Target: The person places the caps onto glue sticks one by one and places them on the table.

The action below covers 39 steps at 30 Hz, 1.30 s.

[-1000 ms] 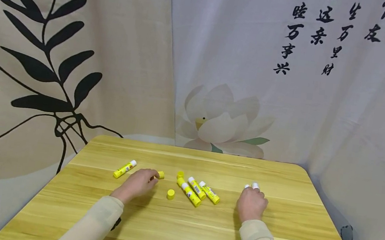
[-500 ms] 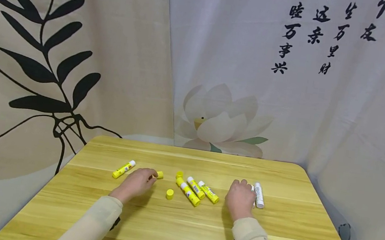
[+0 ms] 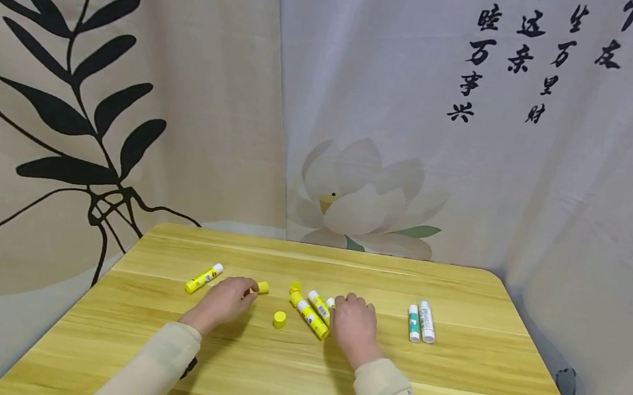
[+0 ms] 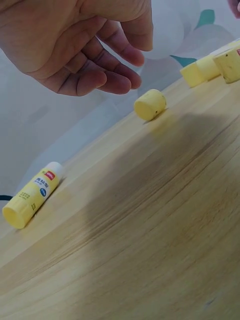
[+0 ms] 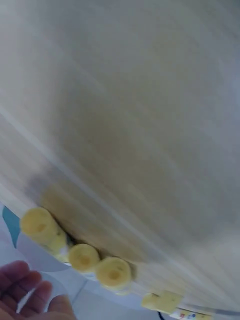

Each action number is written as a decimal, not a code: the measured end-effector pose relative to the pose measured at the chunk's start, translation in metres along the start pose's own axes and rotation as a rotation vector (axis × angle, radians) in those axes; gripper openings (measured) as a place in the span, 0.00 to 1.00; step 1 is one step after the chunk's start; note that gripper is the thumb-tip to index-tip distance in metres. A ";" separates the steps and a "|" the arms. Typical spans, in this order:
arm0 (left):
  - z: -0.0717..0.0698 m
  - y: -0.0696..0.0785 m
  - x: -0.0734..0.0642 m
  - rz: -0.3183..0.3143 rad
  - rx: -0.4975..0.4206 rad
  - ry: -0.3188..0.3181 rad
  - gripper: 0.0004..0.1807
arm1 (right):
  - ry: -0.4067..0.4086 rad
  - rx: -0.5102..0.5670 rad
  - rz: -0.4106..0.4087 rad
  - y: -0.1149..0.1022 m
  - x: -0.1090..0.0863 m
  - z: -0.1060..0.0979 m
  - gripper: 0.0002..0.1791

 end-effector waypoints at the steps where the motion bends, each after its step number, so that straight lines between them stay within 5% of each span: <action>1: 0.000 0.000 0.000 -0.004 -0.003 -0.004 0.12 | 0.001 0.024 -0.024 -0.004 0.000 0.001 0.10; 7: 0.002 0.002 0.000 -0.026 -0.007 -0.029 0.14 | -0.054 0.104 -0.090 -0.021 -0.005 0.011 0.16; 15: 0.007 0.010 0.001 0.013 0.015 -0.050 0.14 | -0.129 0.131 -0.050 -0.029 -0.008 0.014 0.16; 33: 0.042 0.042 0.002 0.239 0.190 -0.103 0.21 | -0.042 0.074 -0.065 -0.027 -0.016 0.000 0.12; 39: 0.042 0.044 0.001 0.243 0.156 -0.110 0.15 | -0.058 0.084 -0.039 -0.025 -0.015 -0.003 0.13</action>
Point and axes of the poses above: each hand's wrist, its own x-axis towards the middle knuckle, its own z-axis out of the palm, y = z × x, the point moved 4 cm from there along x, towards the middle knuckle, and after that the axes turned 10 degrees about y, right-handed, at the moved point
